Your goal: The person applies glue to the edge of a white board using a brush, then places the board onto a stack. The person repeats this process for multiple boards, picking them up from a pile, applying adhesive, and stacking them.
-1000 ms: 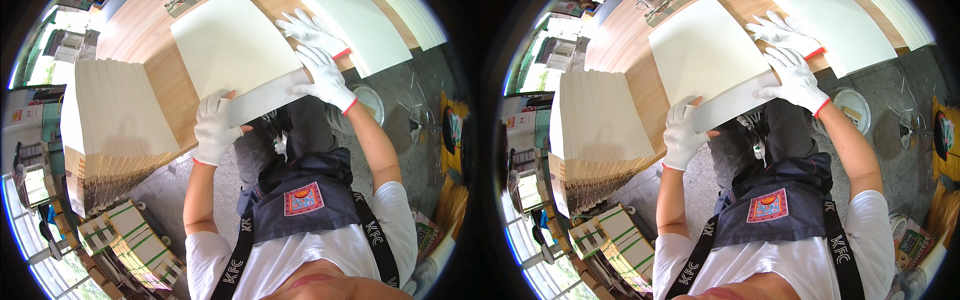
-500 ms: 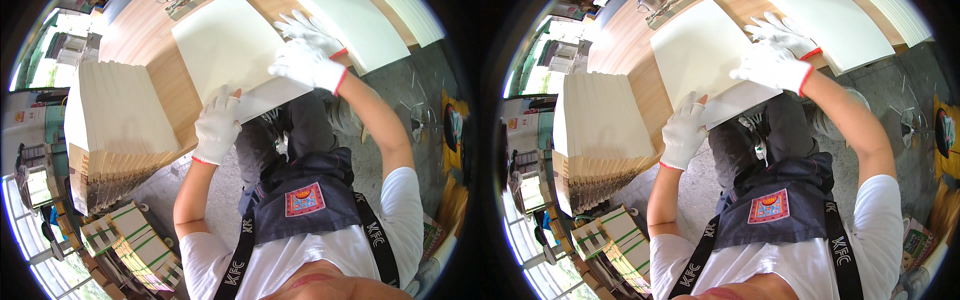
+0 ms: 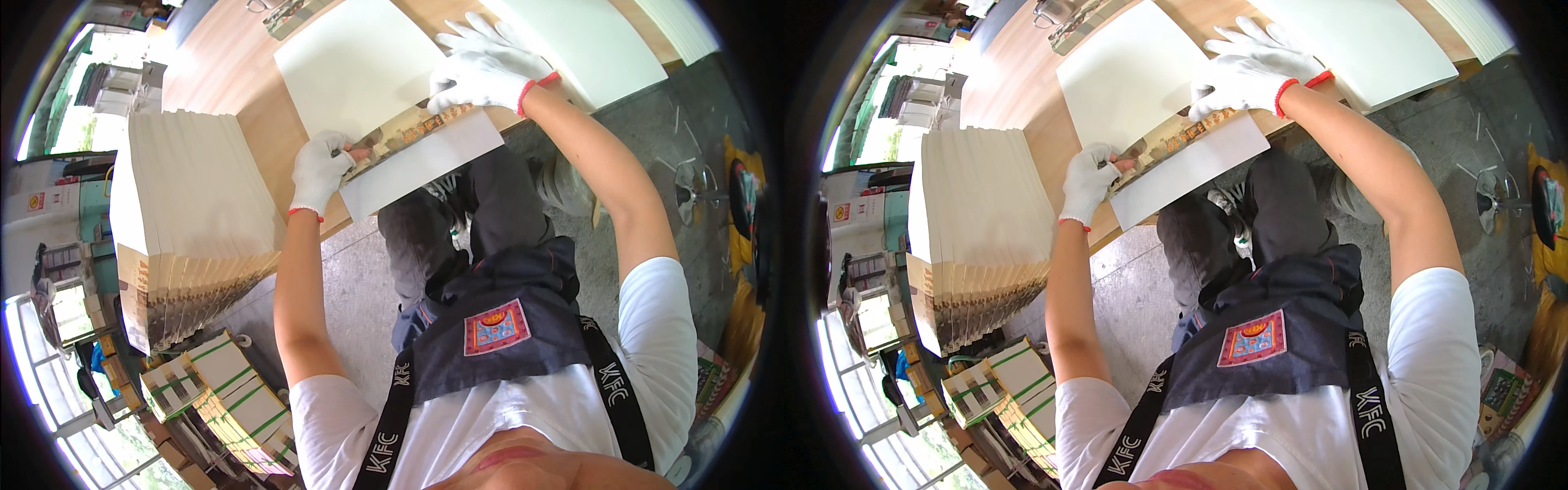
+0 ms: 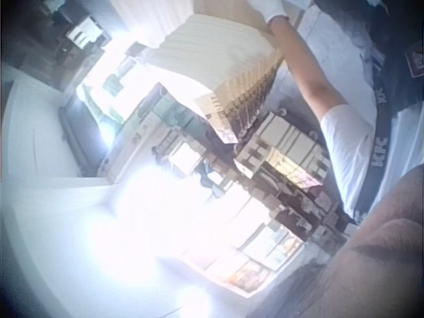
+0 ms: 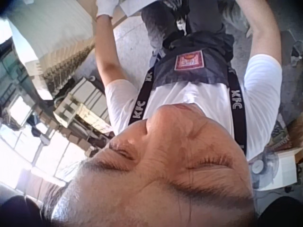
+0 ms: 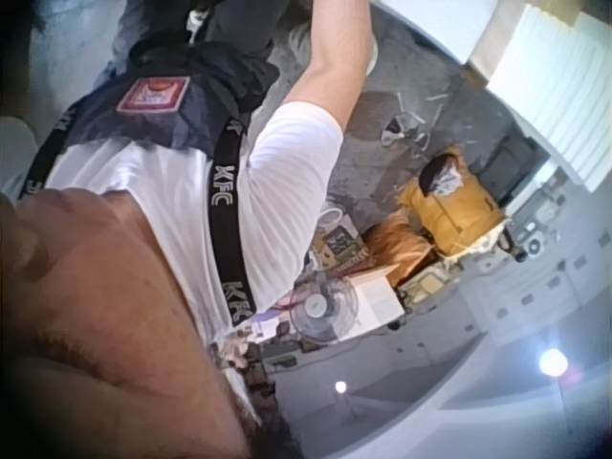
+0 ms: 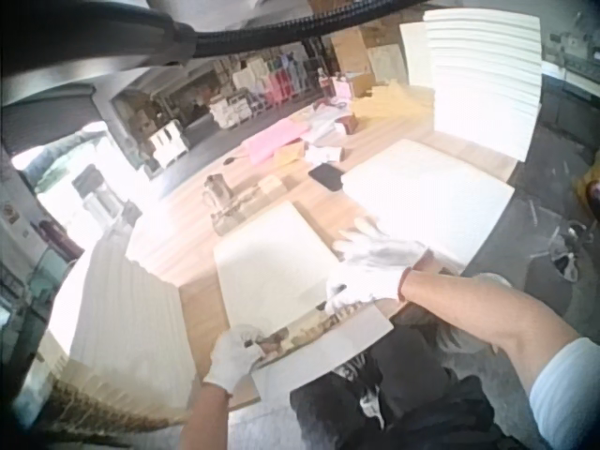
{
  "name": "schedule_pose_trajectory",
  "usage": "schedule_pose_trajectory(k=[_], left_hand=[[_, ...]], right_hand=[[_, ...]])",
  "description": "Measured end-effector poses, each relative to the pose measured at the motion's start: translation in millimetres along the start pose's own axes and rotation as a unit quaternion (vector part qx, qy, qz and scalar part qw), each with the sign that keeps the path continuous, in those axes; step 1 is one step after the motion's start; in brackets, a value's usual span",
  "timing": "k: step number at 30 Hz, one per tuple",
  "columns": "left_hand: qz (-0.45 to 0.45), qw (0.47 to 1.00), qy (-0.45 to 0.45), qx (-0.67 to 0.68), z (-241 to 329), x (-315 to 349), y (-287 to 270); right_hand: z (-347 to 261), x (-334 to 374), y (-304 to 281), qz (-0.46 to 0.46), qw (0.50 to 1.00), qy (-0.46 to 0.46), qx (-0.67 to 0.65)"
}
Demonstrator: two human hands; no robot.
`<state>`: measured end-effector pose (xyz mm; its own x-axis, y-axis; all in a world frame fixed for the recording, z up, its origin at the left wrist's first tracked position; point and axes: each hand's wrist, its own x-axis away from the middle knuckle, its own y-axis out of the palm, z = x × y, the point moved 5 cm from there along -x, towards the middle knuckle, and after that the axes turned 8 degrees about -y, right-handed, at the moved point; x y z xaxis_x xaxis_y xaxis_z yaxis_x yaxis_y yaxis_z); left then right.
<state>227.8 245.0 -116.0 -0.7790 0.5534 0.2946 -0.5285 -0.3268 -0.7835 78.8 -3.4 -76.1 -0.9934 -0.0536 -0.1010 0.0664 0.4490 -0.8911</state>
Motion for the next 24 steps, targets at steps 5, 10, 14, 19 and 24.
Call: schedule_pose_trajectory(k=[5,10,14,19,24], left_hand=[[-0.025,0.992,0.030,-0.123,13,-1,-4],[-0.040,0.948,0.157,-0.272,64,-3,-15],[-0.218,0.838,0.289,-0.408,111,-19,5],[-0.278,0.700,0.313,-0.578,152,-15,29],[-0.295,0.722,0.334,-0.530,154,-19,29]], right_hand=[[16,1,24,0.093,0.991,-0.053,-0.076],[24,-2,34,0.079,0.993,-0.004,-0.090],[29,-3,35,0.030,0.995,0.030,-0.089],[19,4,25,0.123,0.989,-0.069,0.047],[52,30,-8,0.260,0.927,0.120,0.242]])
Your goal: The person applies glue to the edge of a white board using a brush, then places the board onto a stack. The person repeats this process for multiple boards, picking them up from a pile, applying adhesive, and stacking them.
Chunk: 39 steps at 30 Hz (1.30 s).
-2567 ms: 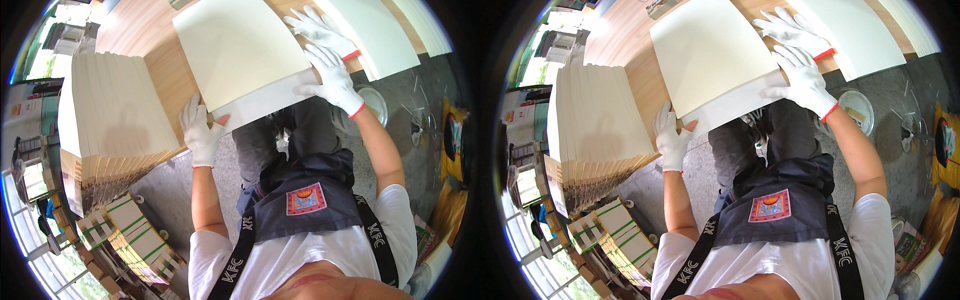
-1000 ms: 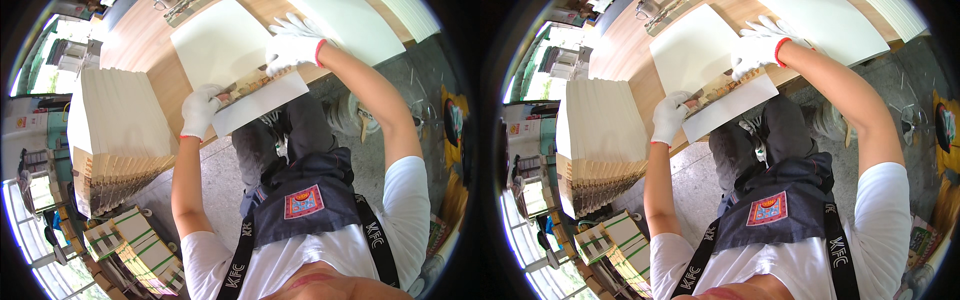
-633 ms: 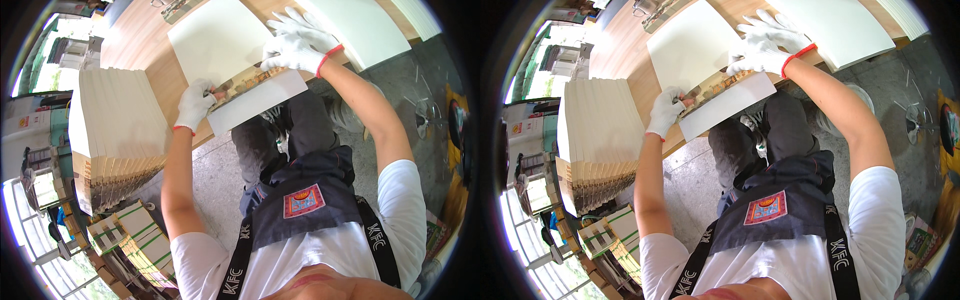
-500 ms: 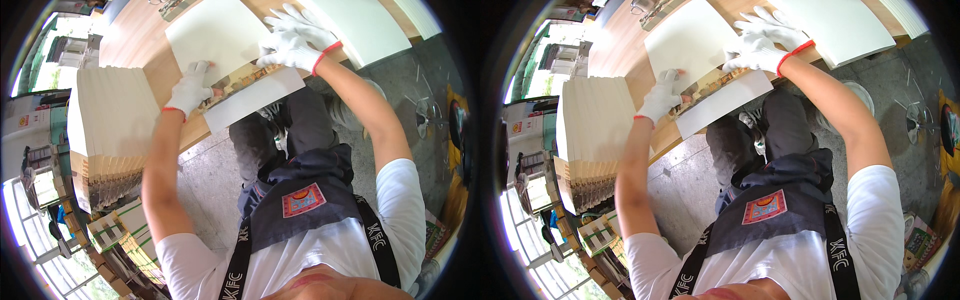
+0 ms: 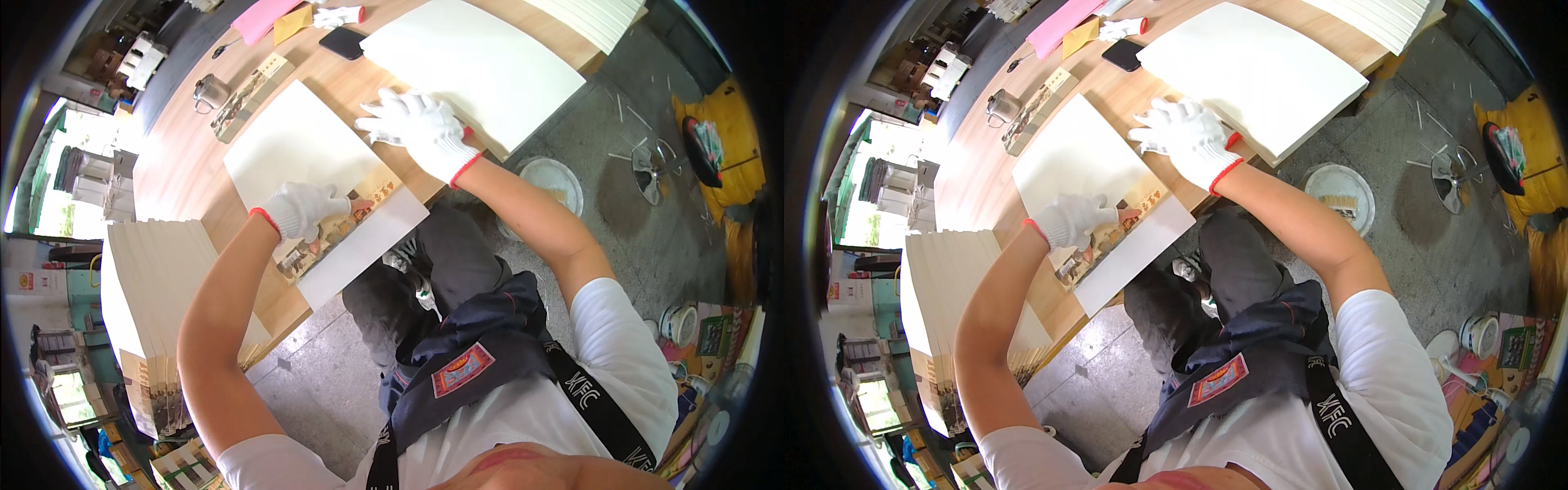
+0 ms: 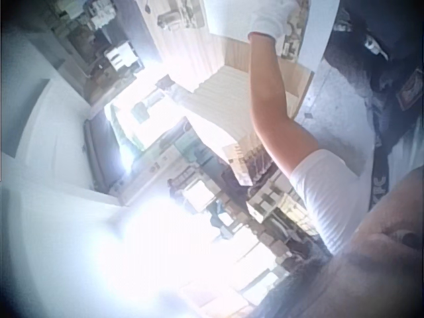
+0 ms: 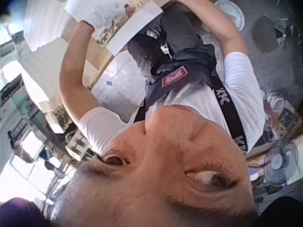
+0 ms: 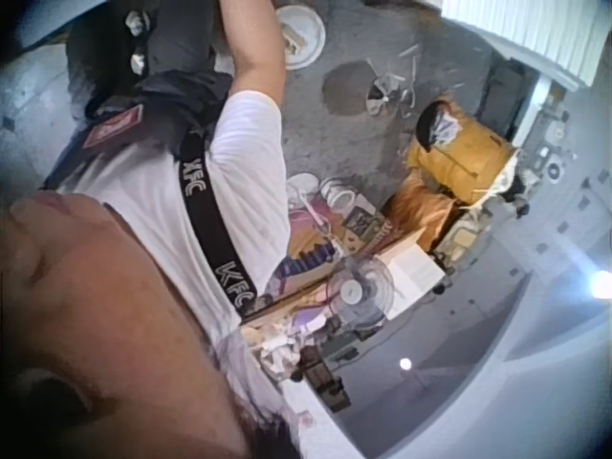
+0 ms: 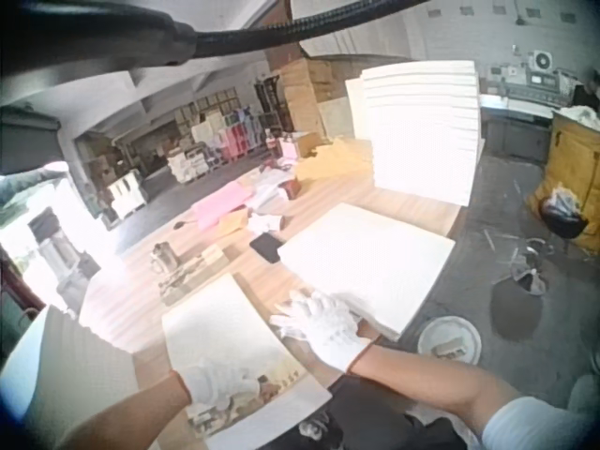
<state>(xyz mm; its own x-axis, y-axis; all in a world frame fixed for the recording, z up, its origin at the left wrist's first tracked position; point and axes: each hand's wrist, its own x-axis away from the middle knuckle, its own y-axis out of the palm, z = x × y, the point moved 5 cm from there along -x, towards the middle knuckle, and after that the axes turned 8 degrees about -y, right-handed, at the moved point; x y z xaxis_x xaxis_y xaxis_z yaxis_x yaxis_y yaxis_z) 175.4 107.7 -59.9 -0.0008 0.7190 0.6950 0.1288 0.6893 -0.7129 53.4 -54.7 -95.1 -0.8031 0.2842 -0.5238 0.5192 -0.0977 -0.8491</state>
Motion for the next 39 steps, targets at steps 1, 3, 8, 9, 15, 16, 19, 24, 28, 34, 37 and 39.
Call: schedule_pose_trajectory(k=[1,3,8,9,15,16,19,24,28,34,37,39], left_hand=[[-0.003,1.000,0.005,0.012,0,1,1],[0.045,0.999,0.015,0.004,-2,5,2],[0.085,0.993,0.077,0.002,-36,-17,42],[0.050,0.998,0.046,-0.005,-27,-11,36],[-0.034,0.997,-0.011,0.062,-16,-19,24],[0.001,1.000,0.010,0.030,-18,-22,30],[0.032,0.995,-0.029,0.088,-30,-35,42],[0.009,0.999,-0.026,0.024,-9,-3,11],[0.025,0.995,-0.044,0.082,-17,-9,19],[0.030,0.997,-0.019,0.061,-30,-22,33],[0.069,0.980,-0.044,0.180,-35,-22,27],[-0.021,0.938,-0.166,0.304,-19,-6,12]], right_hand=[[6,-1,3,-0.032,0.999,-0.004,-0.008],[11,-2,1,-0.108,0.993,0.007,-0.047],[-5,-5,-51,0.005,0.923,-0.074,-0.378],[-26,-1,-55,-0.027,0.937,-0.203,-0.282],[-76,26,-15,-0.030,0.890,-0.424,-0.166],[-98,27,-7,-0.032,0.884,-0.434,-0.172],[-206,15,8,-0.053,0.885,-0.429,-0.172],[-273,17,24,0.017,0.921,-0.376,-0.103],[-268,17,47,-0.057,0.896,-0.426,-0.114],[-189,8,12,-0.087,0.876,-0.440,-0.175],[-252,-1,11,-0.154,0.890,-0.382,-0.197],[-284,-7,28,-0.279,0.892,-0.336,-0.115]])
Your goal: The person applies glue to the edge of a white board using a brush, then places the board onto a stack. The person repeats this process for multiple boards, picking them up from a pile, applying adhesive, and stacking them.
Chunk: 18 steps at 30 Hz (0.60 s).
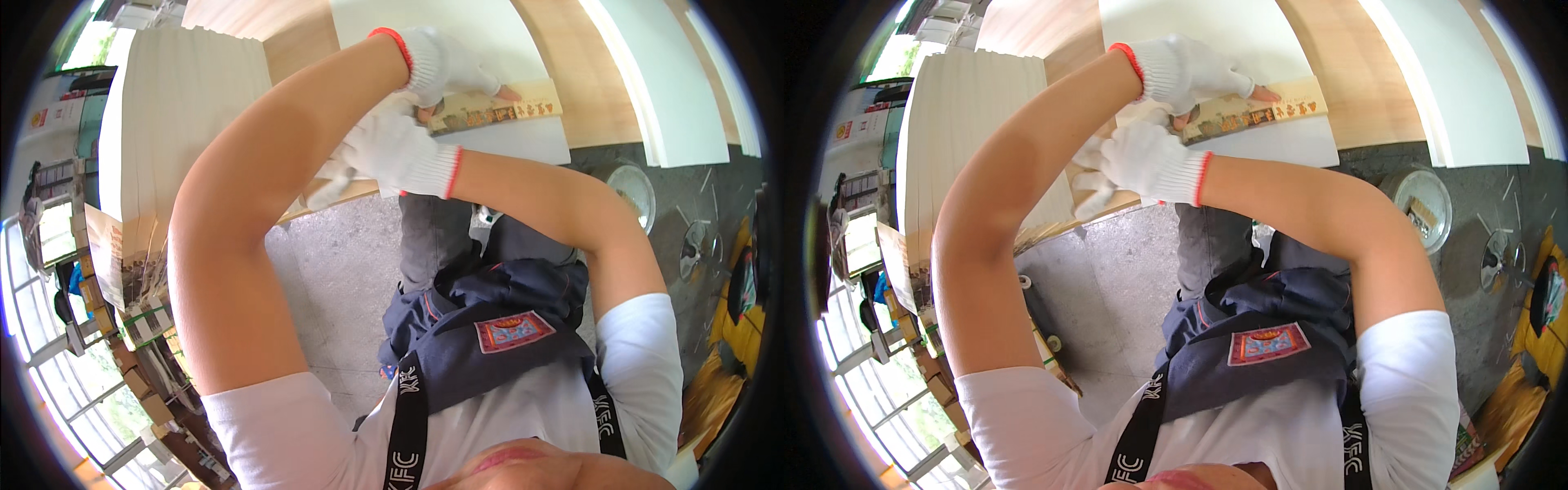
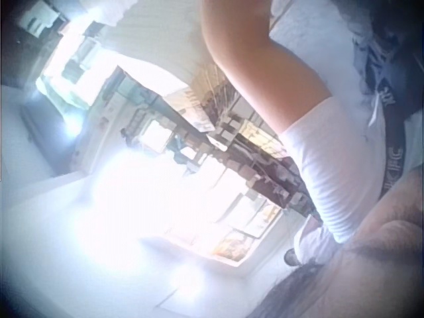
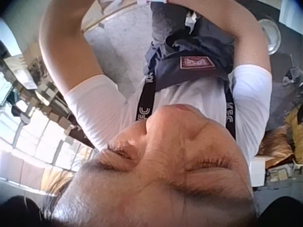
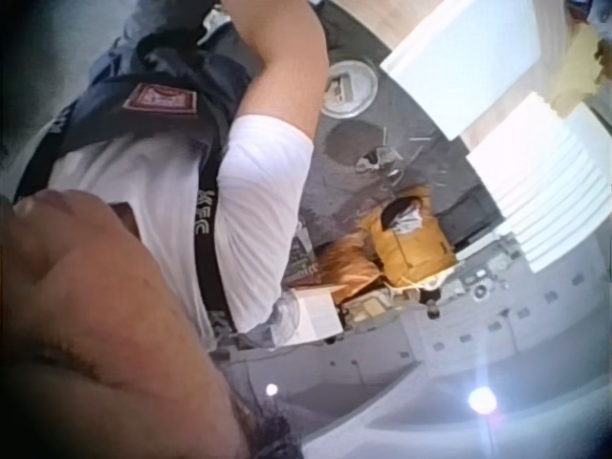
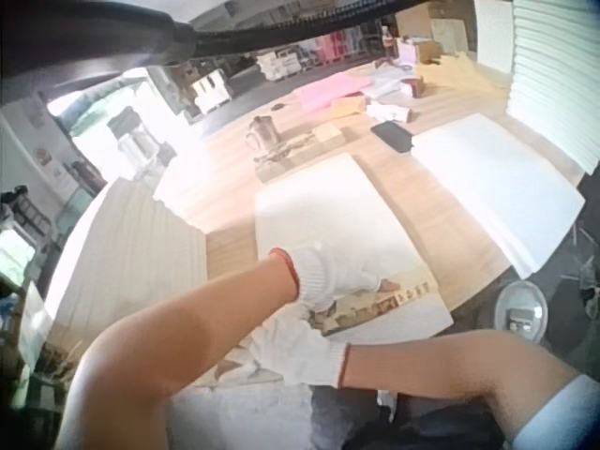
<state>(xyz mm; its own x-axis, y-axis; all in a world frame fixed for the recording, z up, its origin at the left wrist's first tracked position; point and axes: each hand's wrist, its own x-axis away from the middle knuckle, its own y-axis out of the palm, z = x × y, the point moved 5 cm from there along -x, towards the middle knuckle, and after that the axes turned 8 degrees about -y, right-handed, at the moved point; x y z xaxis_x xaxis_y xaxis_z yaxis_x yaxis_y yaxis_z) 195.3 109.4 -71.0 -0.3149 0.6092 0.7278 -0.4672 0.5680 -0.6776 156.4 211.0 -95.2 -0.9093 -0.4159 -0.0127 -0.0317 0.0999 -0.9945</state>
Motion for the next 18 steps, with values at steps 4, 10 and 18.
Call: schedule_pose_trajectory(k=[4,10,18], left_hand=[[0.020,1.000,0.018,-0.013,9,16,-8],[0.038,0.945,0.126,-0.299,3,-3,7],[0.095,0.959,0.049,-0.262,19,29,9]], right_hand=[[-1,21,9,0.121,0.976,-0.101,0.149],[120,169,-16,0.259,0.955,-0.139,0.025],[181,215,-27,0.007,0.976,0.139,0.169]])
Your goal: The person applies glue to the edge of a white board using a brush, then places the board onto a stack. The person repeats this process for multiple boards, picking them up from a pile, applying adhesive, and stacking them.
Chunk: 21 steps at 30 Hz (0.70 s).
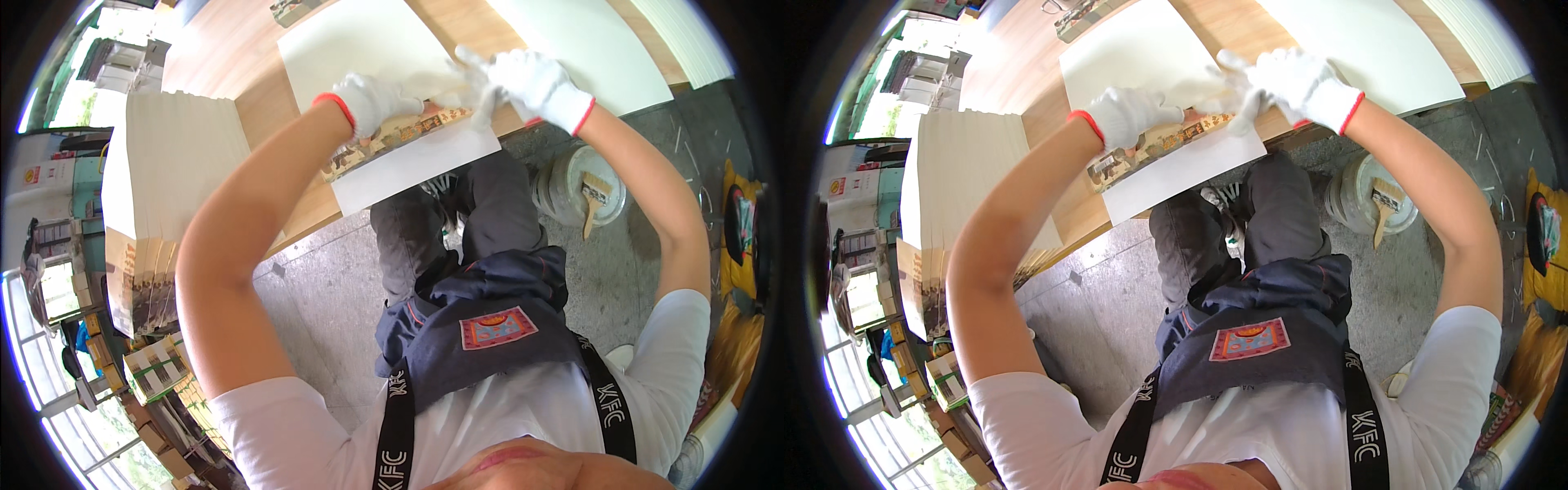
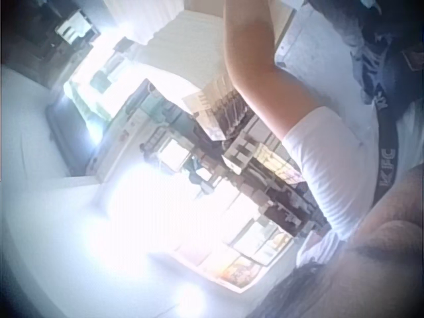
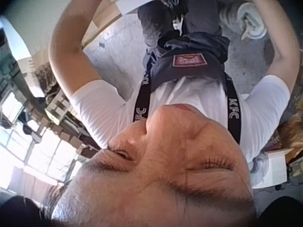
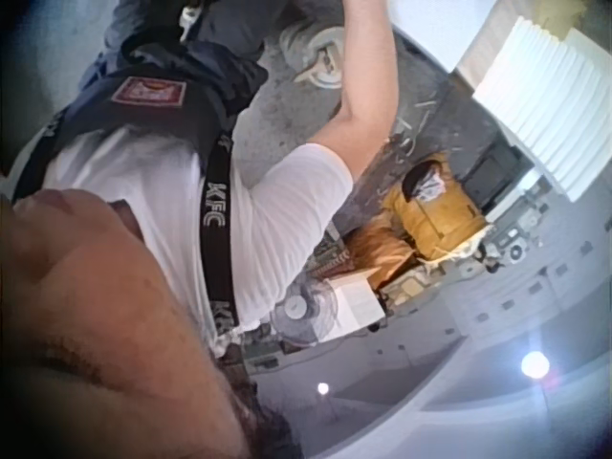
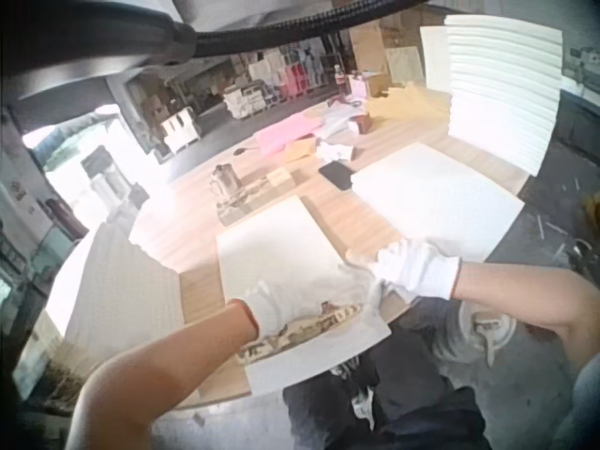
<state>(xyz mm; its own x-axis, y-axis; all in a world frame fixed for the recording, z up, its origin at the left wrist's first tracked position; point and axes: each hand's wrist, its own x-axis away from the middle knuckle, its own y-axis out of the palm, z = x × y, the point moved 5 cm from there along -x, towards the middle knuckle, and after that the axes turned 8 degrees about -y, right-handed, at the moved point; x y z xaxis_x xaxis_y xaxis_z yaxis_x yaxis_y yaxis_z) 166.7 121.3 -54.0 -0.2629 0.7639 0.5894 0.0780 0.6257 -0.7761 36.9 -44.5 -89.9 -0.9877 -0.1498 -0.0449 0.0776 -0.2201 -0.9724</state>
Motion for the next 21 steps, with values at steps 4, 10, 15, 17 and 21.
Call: schedule_pose_trajectory(k=[4,10,15,17,21], left_hand=[[0.155,0.982,-0.088,-0.065,35,-4,31],[0.304,0.498,-0.043,0.811,75,73,97],[0.219,-0.103,-0.087,0.966,51,72,147],[0.203,-0.110,-0.104,0.968,46,73,138],[0.285,-0.122,-0.030,0.950,23,37,141]], right_hand=[[-9,-10,-33,0.150,0.983,0.039,0.102],[-35,-13,3,0.100,0.988,-0.008,-0.120],[-17,-1,-40,-0.038,0.989,0.116,-0.084],[-19,0,-48,-0.058,0.985,0.126,-0.099],[-5,-3,-21,0.030,0.983,0.153,-0.100]])
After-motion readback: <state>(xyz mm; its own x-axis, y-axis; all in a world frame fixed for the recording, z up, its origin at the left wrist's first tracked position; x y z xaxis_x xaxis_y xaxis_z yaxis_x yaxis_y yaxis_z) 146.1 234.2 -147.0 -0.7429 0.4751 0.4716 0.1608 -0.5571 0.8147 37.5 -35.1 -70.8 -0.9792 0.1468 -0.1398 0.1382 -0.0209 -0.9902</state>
